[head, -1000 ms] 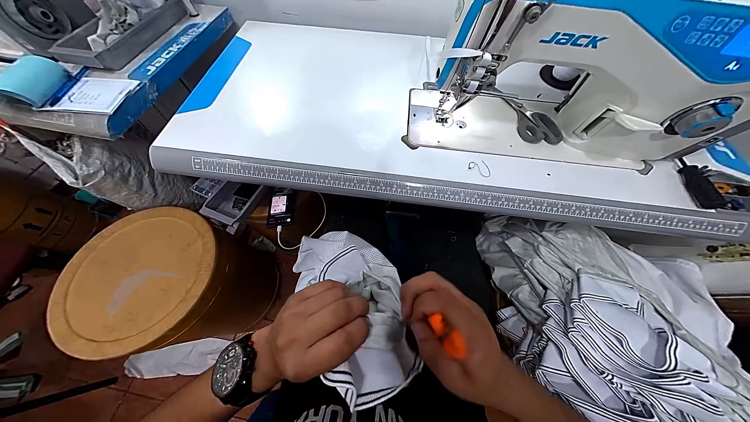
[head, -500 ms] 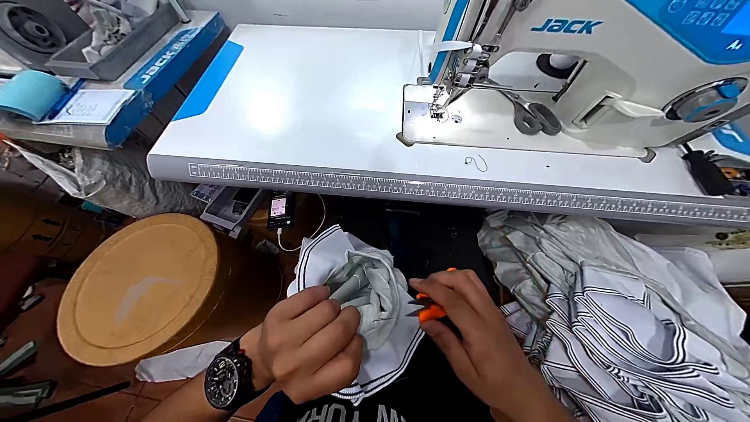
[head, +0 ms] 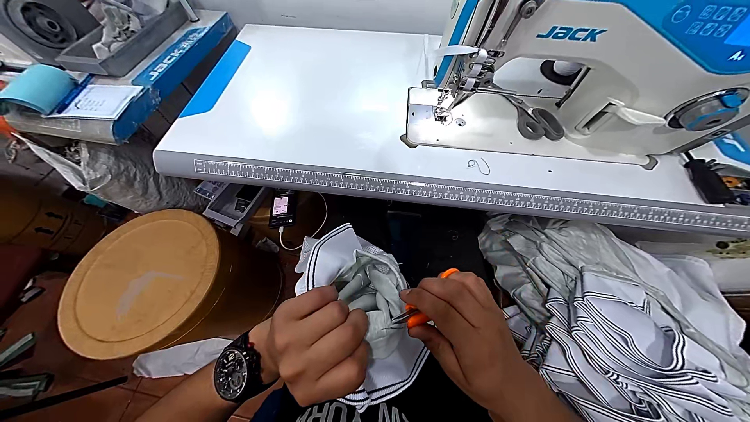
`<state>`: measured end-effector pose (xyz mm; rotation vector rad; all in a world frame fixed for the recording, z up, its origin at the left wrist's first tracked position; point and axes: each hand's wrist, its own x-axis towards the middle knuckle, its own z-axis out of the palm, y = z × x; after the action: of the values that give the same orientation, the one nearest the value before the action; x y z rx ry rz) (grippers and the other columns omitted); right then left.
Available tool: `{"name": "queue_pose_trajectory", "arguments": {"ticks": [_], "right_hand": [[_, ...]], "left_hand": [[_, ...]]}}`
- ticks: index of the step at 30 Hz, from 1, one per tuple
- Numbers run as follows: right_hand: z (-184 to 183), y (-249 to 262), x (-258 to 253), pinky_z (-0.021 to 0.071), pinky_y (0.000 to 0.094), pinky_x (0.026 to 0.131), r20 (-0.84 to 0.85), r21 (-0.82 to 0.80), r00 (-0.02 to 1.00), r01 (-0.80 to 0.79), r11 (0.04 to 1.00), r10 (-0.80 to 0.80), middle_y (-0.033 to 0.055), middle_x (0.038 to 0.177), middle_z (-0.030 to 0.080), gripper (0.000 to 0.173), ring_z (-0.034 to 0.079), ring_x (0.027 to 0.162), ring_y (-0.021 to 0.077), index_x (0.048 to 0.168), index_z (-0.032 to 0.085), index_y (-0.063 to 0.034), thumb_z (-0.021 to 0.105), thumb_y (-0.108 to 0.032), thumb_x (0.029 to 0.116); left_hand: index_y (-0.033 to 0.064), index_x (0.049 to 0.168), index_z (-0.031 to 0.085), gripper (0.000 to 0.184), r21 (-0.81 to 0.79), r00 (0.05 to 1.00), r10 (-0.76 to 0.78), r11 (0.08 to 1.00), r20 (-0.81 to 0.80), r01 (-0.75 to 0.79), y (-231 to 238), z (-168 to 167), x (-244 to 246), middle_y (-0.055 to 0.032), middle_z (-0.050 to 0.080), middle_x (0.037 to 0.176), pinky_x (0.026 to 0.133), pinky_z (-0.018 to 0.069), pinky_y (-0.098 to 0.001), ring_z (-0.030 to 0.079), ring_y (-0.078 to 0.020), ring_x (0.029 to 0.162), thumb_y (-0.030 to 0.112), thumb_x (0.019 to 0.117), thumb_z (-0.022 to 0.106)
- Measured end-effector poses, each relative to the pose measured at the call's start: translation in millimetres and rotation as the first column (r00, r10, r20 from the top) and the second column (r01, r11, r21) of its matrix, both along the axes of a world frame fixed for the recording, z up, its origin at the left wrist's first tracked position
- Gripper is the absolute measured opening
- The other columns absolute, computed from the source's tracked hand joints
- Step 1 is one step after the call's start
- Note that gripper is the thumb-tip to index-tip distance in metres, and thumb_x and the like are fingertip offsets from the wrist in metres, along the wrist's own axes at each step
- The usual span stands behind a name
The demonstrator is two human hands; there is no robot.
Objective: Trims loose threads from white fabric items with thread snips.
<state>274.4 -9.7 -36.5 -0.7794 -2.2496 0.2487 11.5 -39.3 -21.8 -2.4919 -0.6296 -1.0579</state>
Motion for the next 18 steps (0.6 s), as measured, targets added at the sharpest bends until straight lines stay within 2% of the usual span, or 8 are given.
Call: {"name": "queue_pose_trajectory", "arguments": {"ticks": [18], "right_hand": [[3.9, -1.8, -5.1, 0.0468, 0.0338, 0.092, 0.017, 0.004, 0.999, -0.035, 0.999, 0.035, -0.0024, 0.111, 0.068, 0.034, 0.060, 0.107, 0.0151, 0.125, 0.067, -0.0209, 0.048, -0.043, 0.1074]], "left_hand": [[0.0076, 0.087, 0.052, 0.016, 0.023, 0.999, -0.001, 1.000, -0.045, 0.002, 0.5, 0.4, -1.3, -0.0093, 0.054, 0.080, 0.065, 0.0408, -0.0347, 0.047, -0.0216, 0.067, 0.002, 0.1012, 0.049]]}}
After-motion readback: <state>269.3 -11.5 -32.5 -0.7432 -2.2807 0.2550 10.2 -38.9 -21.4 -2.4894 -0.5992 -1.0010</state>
